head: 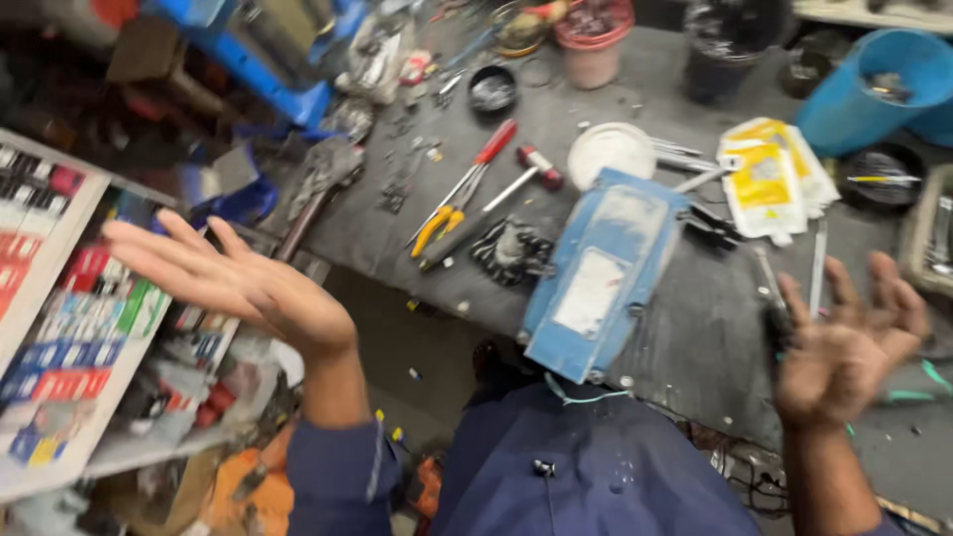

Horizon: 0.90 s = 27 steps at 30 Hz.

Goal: The person works at a cluttered workbench on a disassembled gearbox with old grease on its gears. They scrape and pick at the old grease, handle the fan and housing parts, flip the gearbox over, wipe their hands on a rag, and use a screwdriver on the housing screws.

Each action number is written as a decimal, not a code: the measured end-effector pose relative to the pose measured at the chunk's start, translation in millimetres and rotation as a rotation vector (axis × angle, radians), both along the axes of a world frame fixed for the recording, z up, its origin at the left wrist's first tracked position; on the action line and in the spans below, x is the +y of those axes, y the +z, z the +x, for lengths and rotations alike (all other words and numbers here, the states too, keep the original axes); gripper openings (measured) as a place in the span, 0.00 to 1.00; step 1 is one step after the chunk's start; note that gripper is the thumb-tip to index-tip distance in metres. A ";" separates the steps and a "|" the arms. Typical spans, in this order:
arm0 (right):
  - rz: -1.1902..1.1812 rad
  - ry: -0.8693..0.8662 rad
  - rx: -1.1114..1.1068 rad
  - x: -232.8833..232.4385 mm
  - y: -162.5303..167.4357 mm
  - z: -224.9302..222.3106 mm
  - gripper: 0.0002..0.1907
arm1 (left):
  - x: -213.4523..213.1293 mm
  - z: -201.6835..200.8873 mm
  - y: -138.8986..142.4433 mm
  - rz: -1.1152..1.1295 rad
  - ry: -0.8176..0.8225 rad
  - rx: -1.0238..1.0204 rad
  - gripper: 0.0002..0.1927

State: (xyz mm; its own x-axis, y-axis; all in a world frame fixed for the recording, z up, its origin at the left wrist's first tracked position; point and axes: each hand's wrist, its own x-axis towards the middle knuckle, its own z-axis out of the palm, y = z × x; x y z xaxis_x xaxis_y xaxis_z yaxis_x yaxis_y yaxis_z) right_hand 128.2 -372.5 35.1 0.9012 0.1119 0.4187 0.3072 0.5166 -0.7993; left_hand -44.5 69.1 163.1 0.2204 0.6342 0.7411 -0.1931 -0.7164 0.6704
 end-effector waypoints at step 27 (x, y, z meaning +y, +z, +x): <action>-0.792 -0.454 -1.132 194.5 121.7 -228.6 0.19 | -16.1 -43.3 -14.1 -0.488 -1.705 0.585 0.19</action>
State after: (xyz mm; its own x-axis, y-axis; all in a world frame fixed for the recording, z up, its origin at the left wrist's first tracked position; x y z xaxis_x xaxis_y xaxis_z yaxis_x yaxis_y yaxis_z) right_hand -100.4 -178.0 156.8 0.1568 0.4475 0.8805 0.9677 -0.2477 -0.0465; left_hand -87.8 53.0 149.1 0.8921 -0.4097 0.1906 -0.1023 0.2278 0.9683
